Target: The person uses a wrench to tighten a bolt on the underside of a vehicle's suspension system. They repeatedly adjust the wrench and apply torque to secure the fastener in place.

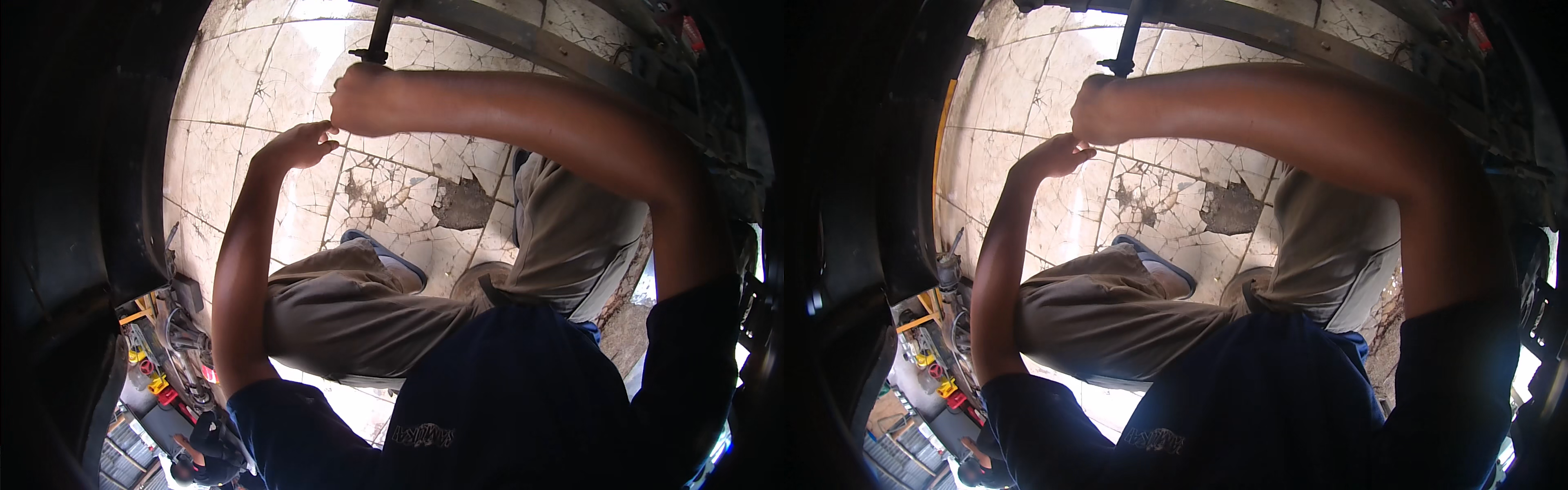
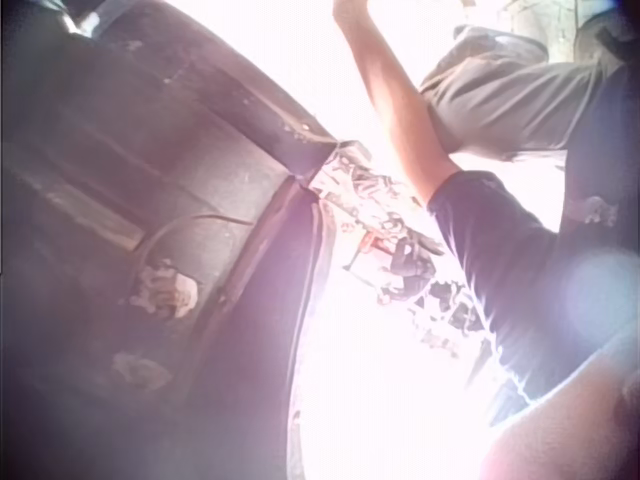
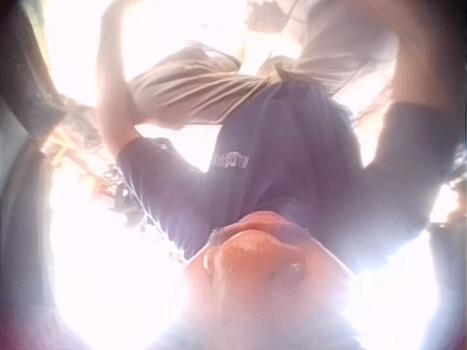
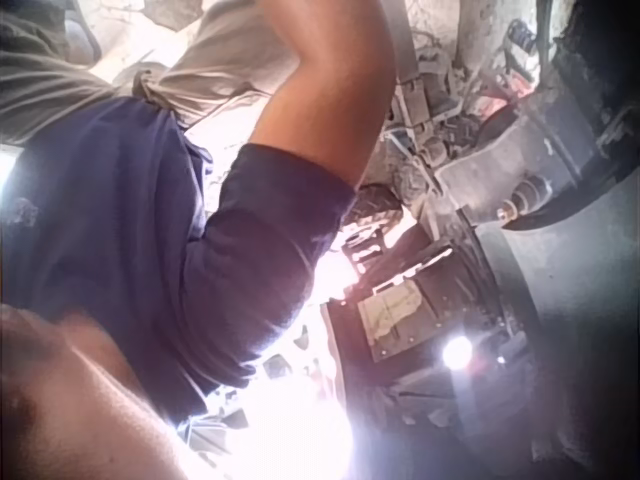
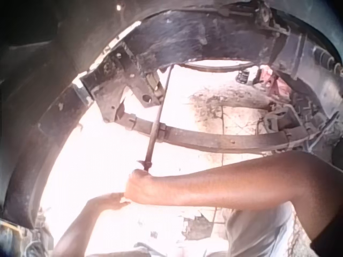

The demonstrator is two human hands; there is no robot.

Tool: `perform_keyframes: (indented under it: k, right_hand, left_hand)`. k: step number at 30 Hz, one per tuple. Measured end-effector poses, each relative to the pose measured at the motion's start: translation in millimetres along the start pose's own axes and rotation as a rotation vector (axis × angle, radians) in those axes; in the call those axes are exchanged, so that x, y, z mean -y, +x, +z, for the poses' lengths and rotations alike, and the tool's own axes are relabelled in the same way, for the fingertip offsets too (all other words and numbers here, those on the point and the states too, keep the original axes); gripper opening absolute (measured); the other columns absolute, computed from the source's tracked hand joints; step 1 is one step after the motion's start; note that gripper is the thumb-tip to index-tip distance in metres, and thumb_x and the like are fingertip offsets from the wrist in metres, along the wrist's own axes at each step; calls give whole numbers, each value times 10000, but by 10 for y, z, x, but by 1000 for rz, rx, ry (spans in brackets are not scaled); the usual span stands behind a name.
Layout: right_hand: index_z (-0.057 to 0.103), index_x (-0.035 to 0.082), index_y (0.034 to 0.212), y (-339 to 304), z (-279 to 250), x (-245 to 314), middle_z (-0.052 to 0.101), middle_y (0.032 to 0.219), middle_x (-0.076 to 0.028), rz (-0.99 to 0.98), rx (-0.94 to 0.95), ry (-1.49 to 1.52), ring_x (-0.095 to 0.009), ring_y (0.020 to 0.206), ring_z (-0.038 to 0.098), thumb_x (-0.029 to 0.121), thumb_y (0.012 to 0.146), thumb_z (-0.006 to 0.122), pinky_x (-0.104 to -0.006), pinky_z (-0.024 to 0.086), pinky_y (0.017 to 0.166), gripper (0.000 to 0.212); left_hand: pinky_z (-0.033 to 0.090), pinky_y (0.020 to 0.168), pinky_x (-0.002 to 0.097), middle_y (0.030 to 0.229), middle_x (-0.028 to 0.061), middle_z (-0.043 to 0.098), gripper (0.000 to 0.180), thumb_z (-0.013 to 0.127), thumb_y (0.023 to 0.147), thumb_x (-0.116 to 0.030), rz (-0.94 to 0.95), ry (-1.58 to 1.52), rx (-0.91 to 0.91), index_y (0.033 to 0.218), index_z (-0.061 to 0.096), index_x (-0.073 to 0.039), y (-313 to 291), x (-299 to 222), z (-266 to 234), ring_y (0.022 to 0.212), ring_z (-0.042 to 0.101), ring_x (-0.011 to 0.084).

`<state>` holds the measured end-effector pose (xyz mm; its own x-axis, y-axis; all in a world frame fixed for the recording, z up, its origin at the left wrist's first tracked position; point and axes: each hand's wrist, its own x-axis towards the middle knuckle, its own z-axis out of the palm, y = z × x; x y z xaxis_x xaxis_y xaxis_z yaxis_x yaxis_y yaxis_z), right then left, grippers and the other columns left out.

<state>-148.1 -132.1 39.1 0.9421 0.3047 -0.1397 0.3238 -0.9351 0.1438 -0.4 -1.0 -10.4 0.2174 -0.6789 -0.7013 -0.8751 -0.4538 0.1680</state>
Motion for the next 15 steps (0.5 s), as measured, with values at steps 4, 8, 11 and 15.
perform_keyframes:
  k: [4,8,11,15]
  right_hand:
    - [704,90,727,34,66,-119,699,812,-82,26,-10,-94,-225,836,668,143,748,643,-348,552,650,83]
    - [700,88,715,42,34,-51,697,786,-79,1,-44,-45,-229,803,671,143,747,645,-345,550,645,84]
    - [699,81,715,17,54,-102,697,795,-84,43,-23,-108,-233,796,673,144,753,637,-354,554,658,96]
    - [696,77,717,53,73,-52,693,781,-91,-15,-37,-35,-231,790,678,133,754,633,-350,548,642,92]
  left_hand:
    - [455,938,408,1199,153,604,416,497,950,-335,23,0,-10,1278,472,-80,28,-1,0,1108,578,302]
    - [455,937,405,1199,153,604,409,495,950,-331,-2,0,-14,1270,485,-75,-21,26,10,1107,579,301]
    - [456,935,401,1201,155,602,411,492,952,-332,19,-16,-14,1266,489,-68,5,16,5,1106,579,300]
    - [458,926,395,1202,156,601,414,489,952,-330,6,-7,-21,1268,487,-63,-18,-10,-12,1102,582,299]
